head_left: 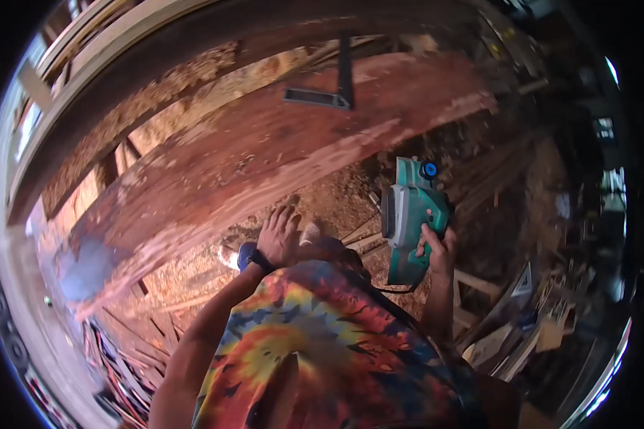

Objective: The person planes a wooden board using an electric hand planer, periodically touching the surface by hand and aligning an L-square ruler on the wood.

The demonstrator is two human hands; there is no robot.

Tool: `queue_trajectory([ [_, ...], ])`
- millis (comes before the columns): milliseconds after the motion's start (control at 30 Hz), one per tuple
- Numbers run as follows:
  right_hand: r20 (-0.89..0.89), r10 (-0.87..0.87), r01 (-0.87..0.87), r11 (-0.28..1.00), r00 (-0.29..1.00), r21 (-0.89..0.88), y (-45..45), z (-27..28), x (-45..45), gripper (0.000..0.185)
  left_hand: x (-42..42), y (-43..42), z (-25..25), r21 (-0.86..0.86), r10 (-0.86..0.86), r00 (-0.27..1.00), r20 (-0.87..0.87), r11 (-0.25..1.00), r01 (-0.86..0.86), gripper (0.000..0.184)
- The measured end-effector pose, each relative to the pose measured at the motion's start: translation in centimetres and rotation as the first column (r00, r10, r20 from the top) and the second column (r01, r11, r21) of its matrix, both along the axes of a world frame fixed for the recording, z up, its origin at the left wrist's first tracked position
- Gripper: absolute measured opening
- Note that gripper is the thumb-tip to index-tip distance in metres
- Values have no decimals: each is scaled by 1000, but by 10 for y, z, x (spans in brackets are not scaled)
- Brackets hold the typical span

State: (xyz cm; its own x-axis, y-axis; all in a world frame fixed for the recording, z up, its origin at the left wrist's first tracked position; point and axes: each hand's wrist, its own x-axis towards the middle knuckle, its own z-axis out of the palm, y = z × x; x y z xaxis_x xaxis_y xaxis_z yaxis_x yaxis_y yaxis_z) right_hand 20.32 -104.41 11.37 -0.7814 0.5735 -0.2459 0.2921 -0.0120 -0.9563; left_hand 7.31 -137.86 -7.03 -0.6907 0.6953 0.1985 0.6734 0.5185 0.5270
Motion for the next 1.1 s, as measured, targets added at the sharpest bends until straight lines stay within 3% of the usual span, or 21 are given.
queue_trajectory([
  [100,12,-326,326,945,945,23,34,7,55,38,-31,79,19,-143,-151,987,57,977,157,76],
  [200,69,-608,611,791,791,-32,68,-1,108,35,-50,148,15,-163,-284,958,-38,948,274,83],
  [233,82,-696,700,702,713,-127,69,1,122,33,-53,167,22,-195,-335,942,6,924,330,89],
  [333,88,-810,812,566,580,-142,78,12,148,31,-65,222,22,-141,-463,886,15,877,460,92],
  [467,86,-880,881,454,466,-135,102,-17,172,25,-73,297,14,-238,-549,835,25,808,539,95],
  [600,102,-942,934,297,321,-197,153,-14,155,24,-88,380,1,-191,-627,779,15,763,618,80],
  [633,126,-949,939,257,290,-229,163,-12,154,25,-94,395,4,-106,-626,780,-3,776,622,71],
  [733,155,-943,942,257,293,-217,205,-7,150,28,-110,446,-2,-17,-568,816,-108,821,570,68],
  [767,83,-945,912,277,315,-303,214,-3,144,33,-118,460,4,-90,-603,797,-14,795,600,74],
  [867,123,-965,953,200,232,-228,237,13,127,36,-140,512,33,-86,-599,801,-16,799,596,71],
  [900,137,-963,958,199,230,-209,247,24,116,39,-148,529,47,-165,-613,790,21,777,607,70],
  [1000,147,-964,952,183,224,-246,286,43,100,32,-162,577,40,-134,-580,814,-11,808,574,71],
  [1100,141,-964,947,185,227,-261,328,40,97,39,-177,619,33,-165,-551,833,47,818,551,74],
])
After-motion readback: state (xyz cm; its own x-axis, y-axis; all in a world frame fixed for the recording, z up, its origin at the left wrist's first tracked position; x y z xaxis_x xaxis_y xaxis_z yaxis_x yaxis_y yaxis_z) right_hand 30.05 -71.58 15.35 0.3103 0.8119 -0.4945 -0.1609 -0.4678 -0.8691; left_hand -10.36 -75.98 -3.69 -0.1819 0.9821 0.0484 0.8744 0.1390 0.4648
